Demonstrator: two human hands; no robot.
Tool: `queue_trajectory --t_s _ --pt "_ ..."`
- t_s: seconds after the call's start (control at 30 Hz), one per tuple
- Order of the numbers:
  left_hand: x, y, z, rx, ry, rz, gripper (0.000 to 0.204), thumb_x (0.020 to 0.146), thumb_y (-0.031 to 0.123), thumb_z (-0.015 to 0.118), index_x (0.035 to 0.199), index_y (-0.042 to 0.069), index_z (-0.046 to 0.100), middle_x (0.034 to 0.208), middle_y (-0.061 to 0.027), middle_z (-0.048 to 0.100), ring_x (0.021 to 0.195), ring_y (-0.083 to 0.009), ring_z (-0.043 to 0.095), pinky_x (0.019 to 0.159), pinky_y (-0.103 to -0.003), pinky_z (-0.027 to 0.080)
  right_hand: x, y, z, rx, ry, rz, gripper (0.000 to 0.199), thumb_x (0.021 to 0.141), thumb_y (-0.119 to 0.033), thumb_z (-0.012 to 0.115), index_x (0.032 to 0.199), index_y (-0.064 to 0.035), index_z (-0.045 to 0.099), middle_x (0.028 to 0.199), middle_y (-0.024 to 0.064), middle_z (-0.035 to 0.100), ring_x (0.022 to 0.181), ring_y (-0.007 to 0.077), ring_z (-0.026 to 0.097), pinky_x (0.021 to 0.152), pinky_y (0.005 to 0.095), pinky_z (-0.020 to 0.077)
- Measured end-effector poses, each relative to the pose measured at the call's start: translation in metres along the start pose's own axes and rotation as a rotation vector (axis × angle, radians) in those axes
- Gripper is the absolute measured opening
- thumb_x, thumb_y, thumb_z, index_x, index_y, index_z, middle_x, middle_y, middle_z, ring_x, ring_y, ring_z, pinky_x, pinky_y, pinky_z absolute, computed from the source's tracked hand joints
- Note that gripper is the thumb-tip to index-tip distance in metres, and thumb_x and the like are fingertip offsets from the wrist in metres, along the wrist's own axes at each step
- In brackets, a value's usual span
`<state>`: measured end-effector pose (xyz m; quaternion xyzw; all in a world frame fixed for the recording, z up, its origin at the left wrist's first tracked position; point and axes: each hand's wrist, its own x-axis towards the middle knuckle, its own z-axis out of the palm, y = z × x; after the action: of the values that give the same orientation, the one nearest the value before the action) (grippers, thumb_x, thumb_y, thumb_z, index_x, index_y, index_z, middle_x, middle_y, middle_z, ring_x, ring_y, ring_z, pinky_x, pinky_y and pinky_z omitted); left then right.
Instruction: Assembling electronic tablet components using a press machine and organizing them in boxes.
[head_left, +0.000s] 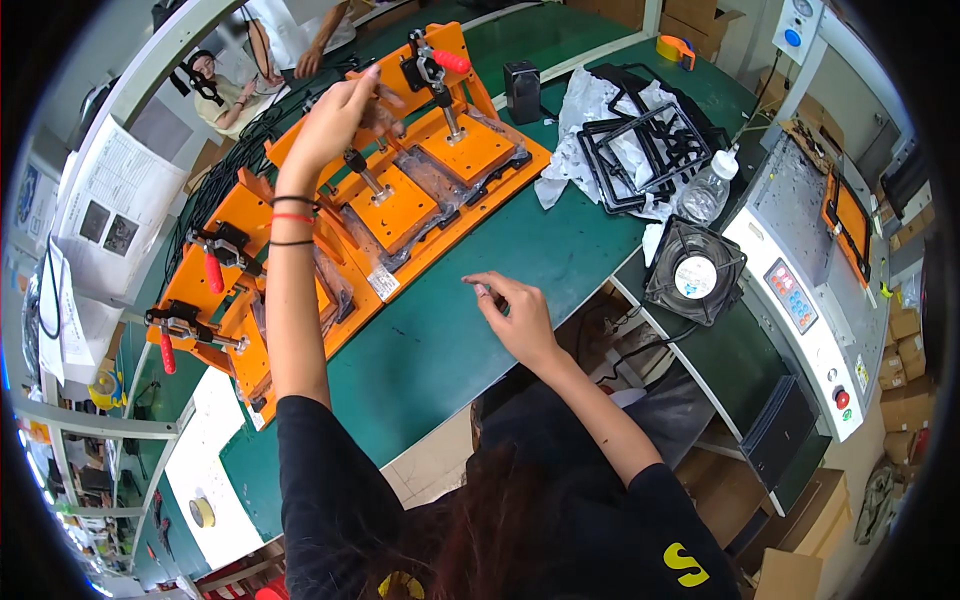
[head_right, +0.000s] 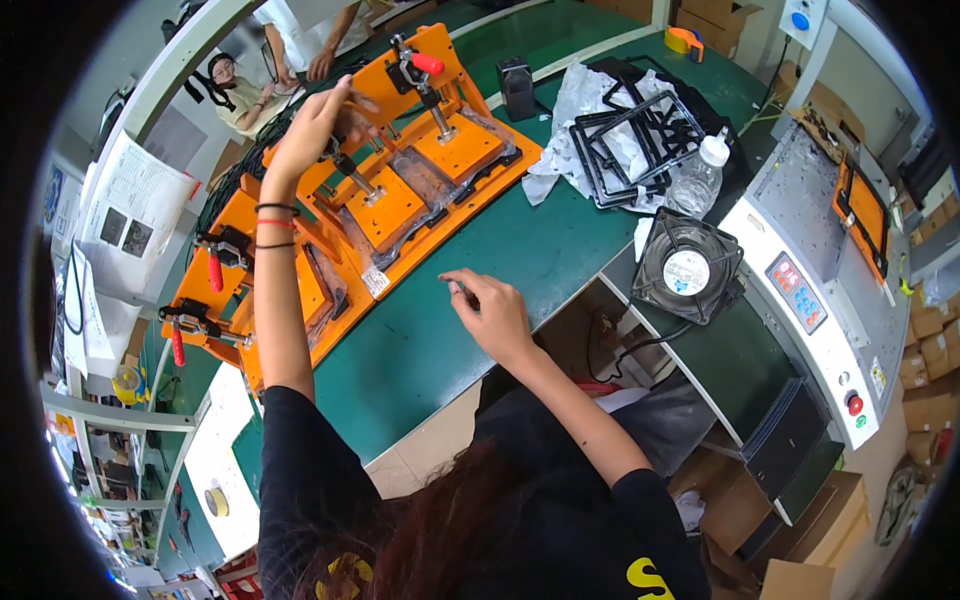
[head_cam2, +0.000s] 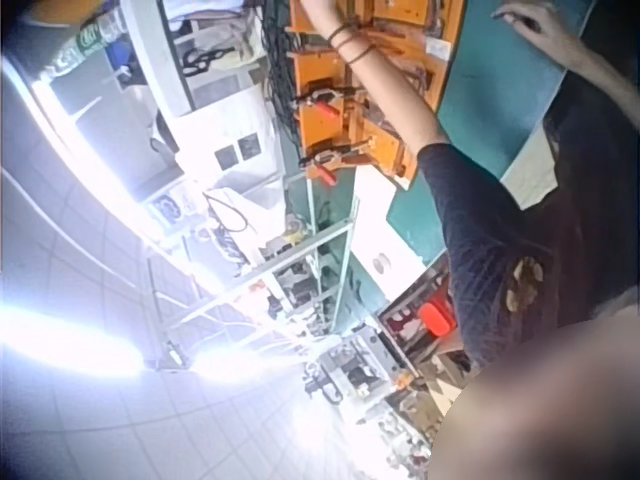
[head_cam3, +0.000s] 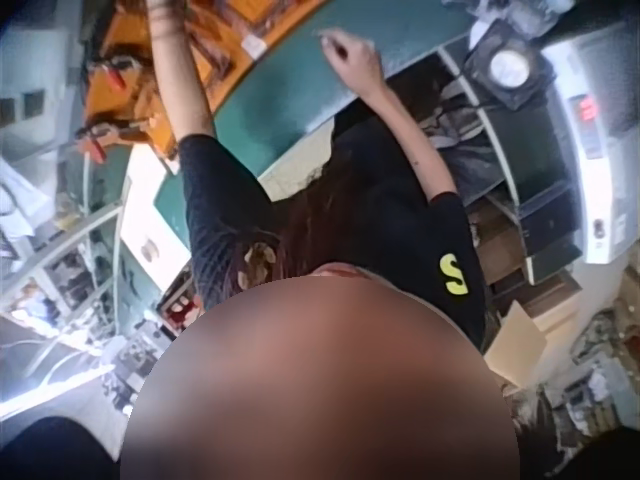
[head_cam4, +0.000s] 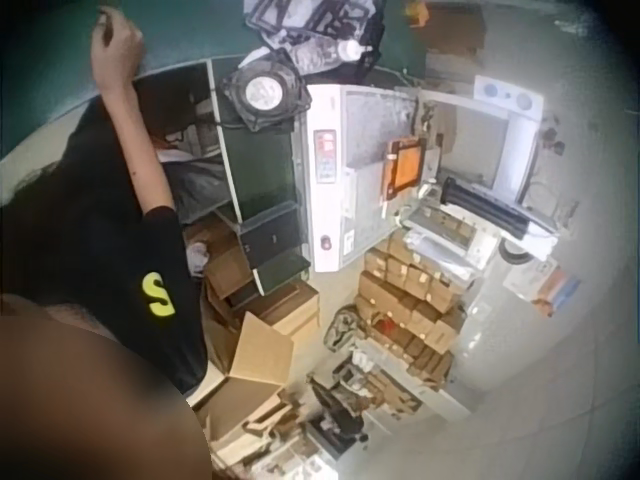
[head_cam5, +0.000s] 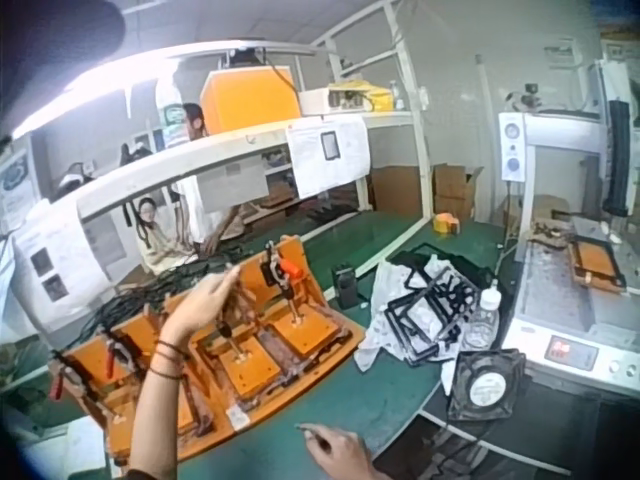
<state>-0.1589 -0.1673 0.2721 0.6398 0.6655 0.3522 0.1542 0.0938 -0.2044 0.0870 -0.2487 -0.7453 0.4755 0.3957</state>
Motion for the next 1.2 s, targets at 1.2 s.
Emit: queue_trajectory --t_s 1.2 --pt "-0.107 0.163 0.366 0.089 0.107 1.006 0.011 0.086 0.006 0.057 0.093 -0.002 0.059 0.082 -0.015 0.061 0.067 -0.0315 0.058 0.059 -0.04 0.046 -0.703 -0.13 -0.353 -0.883 0.341 2.534 0.031 0.082 -0.03 0.059 0.103 -0.0087 0.067 0.11 0.0072 0.064 0.098 0.0189 0.062 0.064 0.0379 0.0548"
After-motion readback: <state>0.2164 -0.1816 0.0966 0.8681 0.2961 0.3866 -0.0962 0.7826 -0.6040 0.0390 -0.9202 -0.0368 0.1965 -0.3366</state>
